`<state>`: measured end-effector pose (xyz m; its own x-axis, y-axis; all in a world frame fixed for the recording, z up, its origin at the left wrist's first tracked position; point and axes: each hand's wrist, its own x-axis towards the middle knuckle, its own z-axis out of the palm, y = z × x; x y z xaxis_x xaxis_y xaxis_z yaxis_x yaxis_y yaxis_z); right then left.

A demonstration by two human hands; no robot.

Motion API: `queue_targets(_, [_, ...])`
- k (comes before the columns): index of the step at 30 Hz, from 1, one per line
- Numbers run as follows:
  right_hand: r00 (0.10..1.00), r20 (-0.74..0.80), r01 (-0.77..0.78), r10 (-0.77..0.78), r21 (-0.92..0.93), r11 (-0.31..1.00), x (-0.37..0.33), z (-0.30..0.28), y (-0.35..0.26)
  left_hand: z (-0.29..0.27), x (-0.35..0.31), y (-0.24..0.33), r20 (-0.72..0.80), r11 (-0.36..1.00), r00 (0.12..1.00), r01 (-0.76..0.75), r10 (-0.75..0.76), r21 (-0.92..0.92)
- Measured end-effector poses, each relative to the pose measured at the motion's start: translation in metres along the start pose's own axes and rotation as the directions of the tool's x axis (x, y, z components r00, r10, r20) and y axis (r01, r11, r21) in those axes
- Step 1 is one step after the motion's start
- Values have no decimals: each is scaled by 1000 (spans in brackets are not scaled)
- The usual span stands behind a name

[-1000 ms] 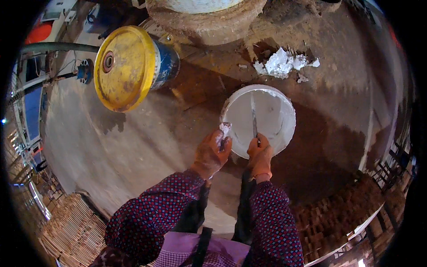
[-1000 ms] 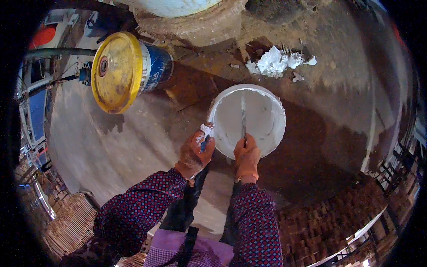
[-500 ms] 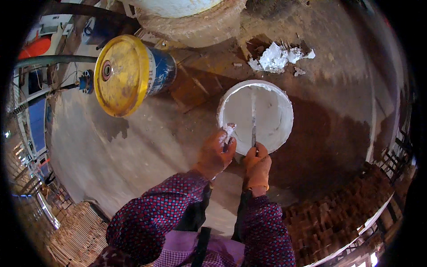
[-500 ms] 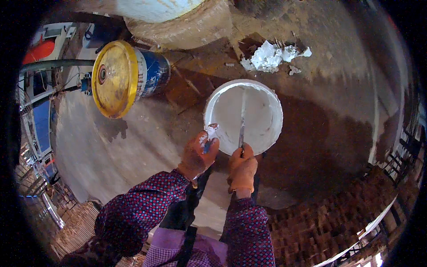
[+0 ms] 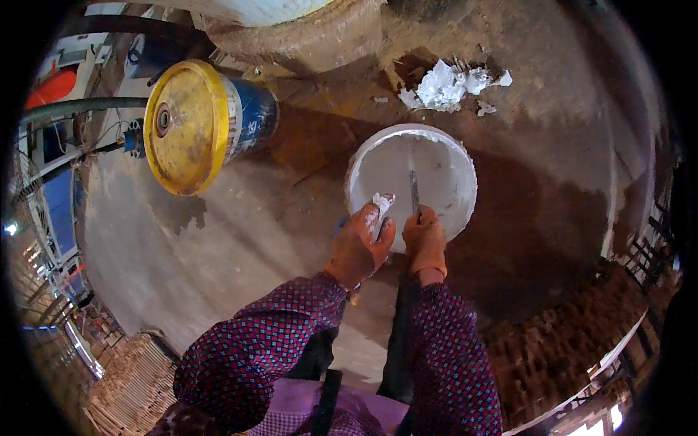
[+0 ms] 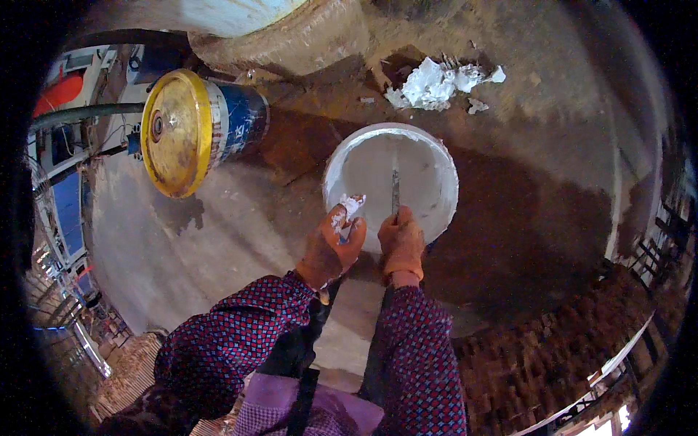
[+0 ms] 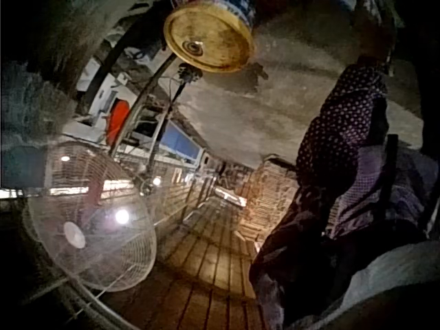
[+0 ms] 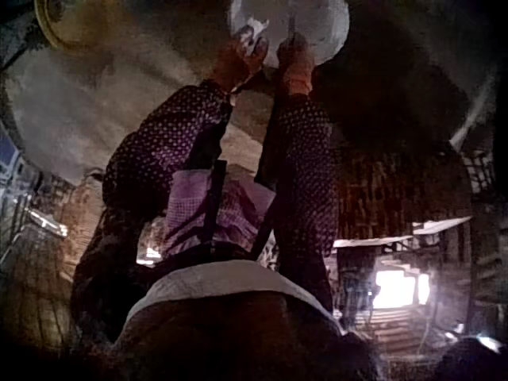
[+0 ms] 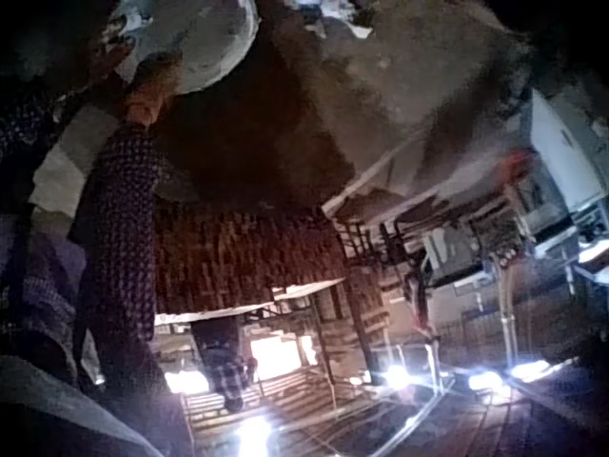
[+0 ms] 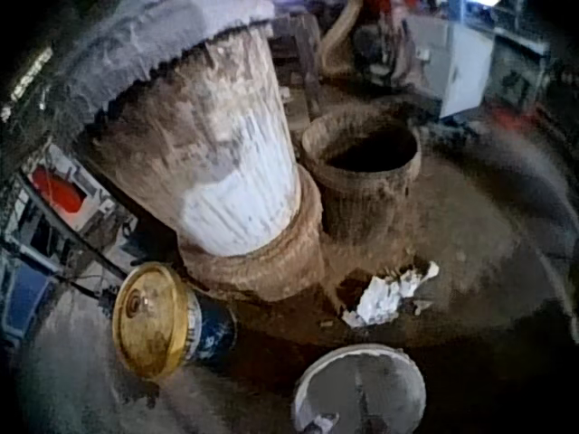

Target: The person mixes a white paste-like substance in a bucket using a metal tool. They scrape the sides of the bucket and add more of the white substance from the floor into the bucket. Later, they use a wooden stick to stir the mixture and then pour a dark liquid from a larger container into the bucket.

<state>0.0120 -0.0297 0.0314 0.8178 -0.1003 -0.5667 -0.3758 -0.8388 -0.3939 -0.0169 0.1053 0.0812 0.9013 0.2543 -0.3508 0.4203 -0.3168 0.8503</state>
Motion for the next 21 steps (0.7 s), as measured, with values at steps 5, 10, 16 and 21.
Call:
queue_targets(5, [996,-87,21,-15,67,998,-7,14,2,-7,3,-1,11,994,995,99,-99,-56])
queue_targets(10, [993,-115,36,-20,137,990,-12,16,4,-8,3,-15,-19,993,997,-76,78,95])
queue_targets(16, [987,-136,-59,84,178,982,-38,17,0,-16,3,6,9,1000,1000,30,-30,9])
queue_targets(21, [987,-60,-128,149,270,954,-67,-12,-14,-20,-2,12,43,999,998,41,-42,19])
